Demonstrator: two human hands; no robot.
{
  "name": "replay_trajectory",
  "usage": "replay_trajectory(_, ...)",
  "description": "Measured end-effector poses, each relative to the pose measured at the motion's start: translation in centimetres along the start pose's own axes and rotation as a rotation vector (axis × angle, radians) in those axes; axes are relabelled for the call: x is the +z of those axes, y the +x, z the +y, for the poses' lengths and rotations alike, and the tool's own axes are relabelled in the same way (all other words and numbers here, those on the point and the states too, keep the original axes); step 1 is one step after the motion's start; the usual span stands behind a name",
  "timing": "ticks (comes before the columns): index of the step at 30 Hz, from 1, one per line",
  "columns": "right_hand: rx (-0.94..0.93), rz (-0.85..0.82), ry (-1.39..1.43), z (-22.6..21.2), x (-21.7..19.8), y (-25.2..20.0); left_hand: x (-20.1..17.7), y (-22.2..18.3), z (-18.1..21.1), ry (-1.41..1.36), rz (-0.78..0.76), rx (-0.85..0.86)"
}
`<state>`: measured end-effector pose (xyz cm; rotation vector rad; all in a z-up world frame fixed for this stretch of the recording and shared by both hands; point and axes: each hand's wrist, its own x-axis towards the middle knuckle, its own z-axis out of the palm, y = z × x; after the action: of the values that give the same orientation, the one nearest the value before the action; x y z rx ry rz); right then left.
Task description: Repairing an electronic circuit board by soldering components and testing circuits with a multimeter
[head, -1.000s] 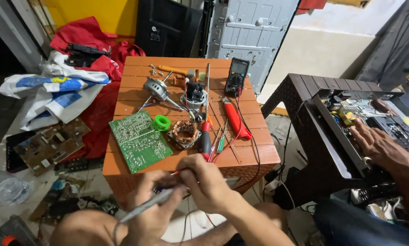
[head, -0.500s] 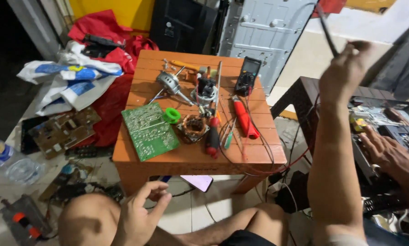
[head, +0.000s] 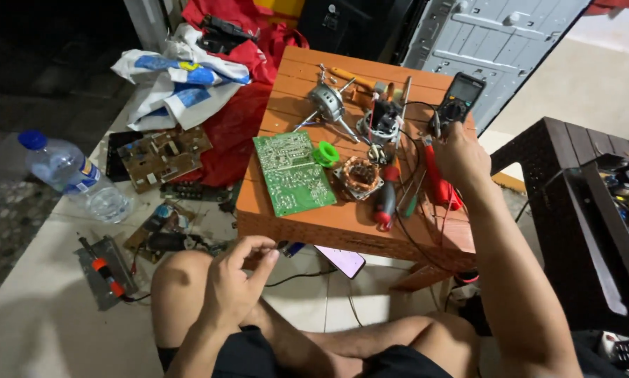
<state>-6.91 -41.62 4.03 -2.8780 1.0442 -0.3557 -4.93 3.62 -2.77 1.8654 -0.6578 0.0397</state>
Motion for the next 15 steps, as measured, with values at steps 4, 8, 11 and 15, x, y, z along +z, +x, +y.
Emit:
replay_trajectory(4,0.036,-0.12,-0.146,-1.6,-2.8,-1.9,0.5,0.0,-1.2,-0.019,-0.039,-0.009)
replay_trajectory(8,-0.316,0.32,-0.051,-4.0,-4.7,-6.3,0.7,-0.3,-2.3,-0.022,-0.056,-0.076)
replay_trajectory(11,-0.632,0.387,0.226,-9.2,-6.2,-12.7,2.0,-1.1,-5.3,0.003,-0.016,-0.153)
replay_trajectory(15,-0.921,0.061,0.605,-12.8,-3.8,-20.9,-1.1,-2.0,-9.8,-0.052,0.286,-0.23)
